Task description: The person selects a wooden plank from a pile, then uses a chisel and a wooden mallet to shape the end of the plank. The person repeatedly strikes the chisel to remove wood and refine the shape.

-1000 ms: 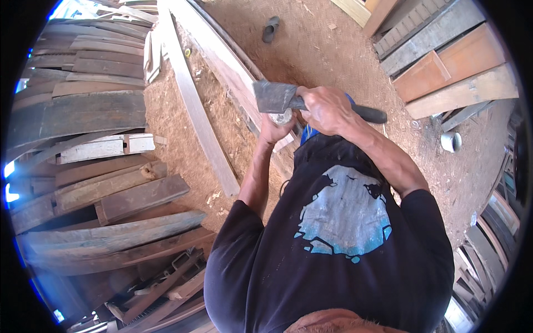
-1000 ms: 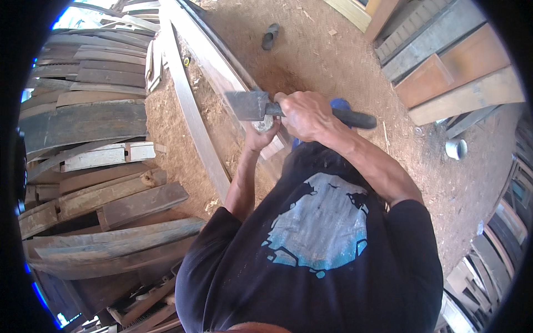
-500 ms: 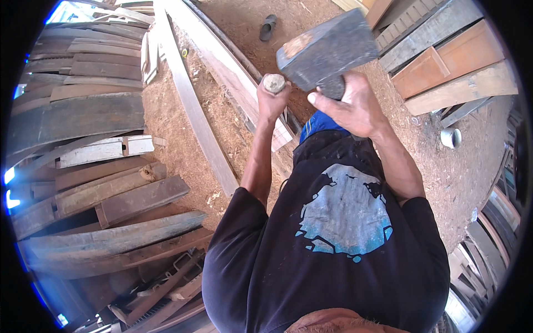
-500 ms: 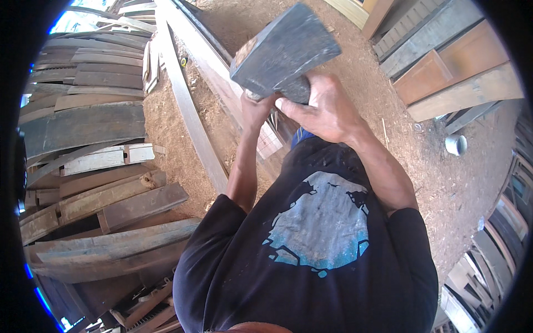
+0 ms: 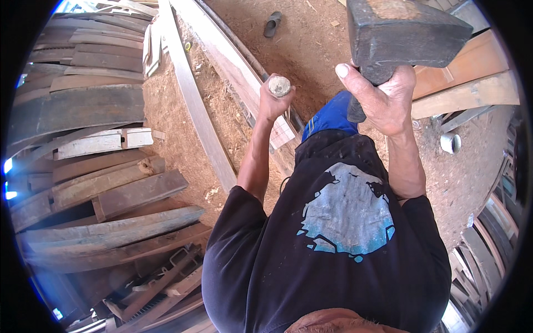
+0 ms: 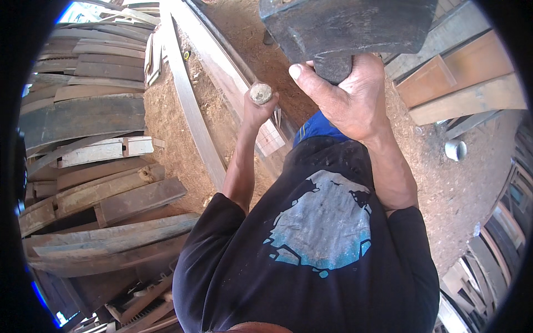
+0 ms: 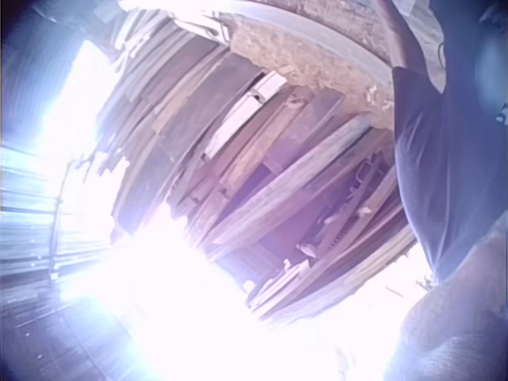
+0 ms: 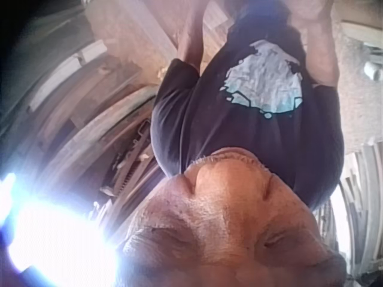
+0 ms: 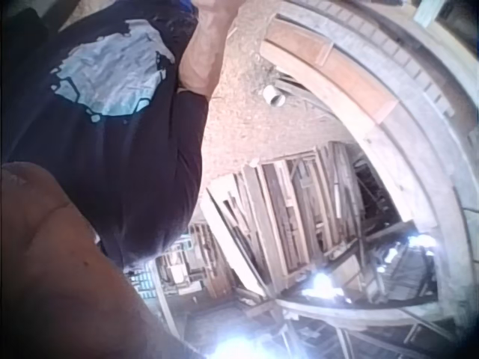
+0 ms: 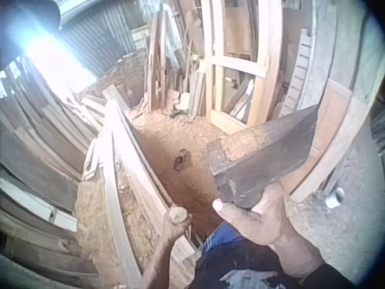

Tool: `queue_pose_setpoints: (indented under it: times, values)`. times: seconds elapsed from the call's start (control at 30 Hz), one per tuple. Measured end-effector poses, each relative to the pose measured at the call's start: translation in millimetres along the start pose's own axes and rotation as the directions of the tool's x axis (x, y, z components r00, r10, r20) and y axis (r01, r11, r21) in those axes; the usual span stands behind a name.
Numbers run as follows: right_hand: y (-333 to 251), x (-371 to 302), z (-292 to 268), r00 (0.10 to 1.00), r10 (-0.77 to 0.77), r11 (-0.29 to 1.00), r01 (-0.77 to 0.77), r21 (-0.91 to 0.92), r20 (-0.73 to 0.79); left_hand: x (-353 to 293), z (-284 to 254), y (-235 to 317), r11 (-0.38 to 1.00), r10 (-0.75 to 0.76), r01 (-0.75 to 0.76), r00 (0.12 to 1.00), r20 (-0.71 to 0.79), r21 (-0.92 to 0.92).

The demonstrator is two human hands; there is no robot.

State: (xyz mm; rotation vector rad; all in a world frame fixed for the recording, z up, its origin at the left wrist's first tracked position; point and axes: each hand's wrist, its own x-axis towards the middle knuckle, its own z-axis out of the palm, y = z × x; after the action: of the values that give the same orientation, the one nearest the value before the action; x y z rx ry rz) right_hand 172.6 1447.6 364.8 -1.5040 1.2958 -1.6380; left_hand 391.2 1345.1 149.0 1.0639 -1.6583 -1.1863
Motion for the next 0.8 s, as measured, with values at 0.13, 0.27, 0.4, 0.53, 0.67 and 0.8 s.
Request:
queue_pose_setpoints:
  times: [0.13, 0.27, 0.4, 0.53, 0.67, 0.8]
  values:
    - [21.9, -4.0, 21.2, 0.994, -0.092, 0.988, 0.085, -0.126, -0.051, -7.9, -5.0, -3.1, 1.0, 0.006, -0.006, 1.0, 0.009, -0.002]
    - [68.4, -13.6, 55.1, 0.927, 0.072, 0.837, 0.144, -0.528, 0.367, -13.5, -9.5, 1.8, 0.957, 0.281, -0.281, 0.96, 0.01, 0.072]
    - [91.4, -28.3, 55.5, 0.841, 0.295, 0.709, 0.125, -0.694, 0.454, -27.1, -2.5, 7.2, 0.992, 0.104, -0.099, 0.993, -0.061, 0.077]
    - [75.4, -27.9, 45.7, 0.858, 0.309, 0.908, -0.138, -0.395, 0.411, -15.3, 12.3, -0.5, 0.998, 0.067, -0.064, 0.962, -0.265, 0.021]
    - [44.8, -16.0, 40.8, 0.927, 0.218, 0.965, -0.157, -0.211, 0.305, 16.8, 8.5, -15.8, 1.0, 0.0, 0.002, 0.932, -0.364, 0.004]
    - [13.1, -12.3, 25.4, 0.964, 0.133, 0.989, -0.114, -0.094, 0.232, 3.3, -3.4, -17.6, 0.993, -0.112, 0.104, 0.972, -0.208, -0.051]
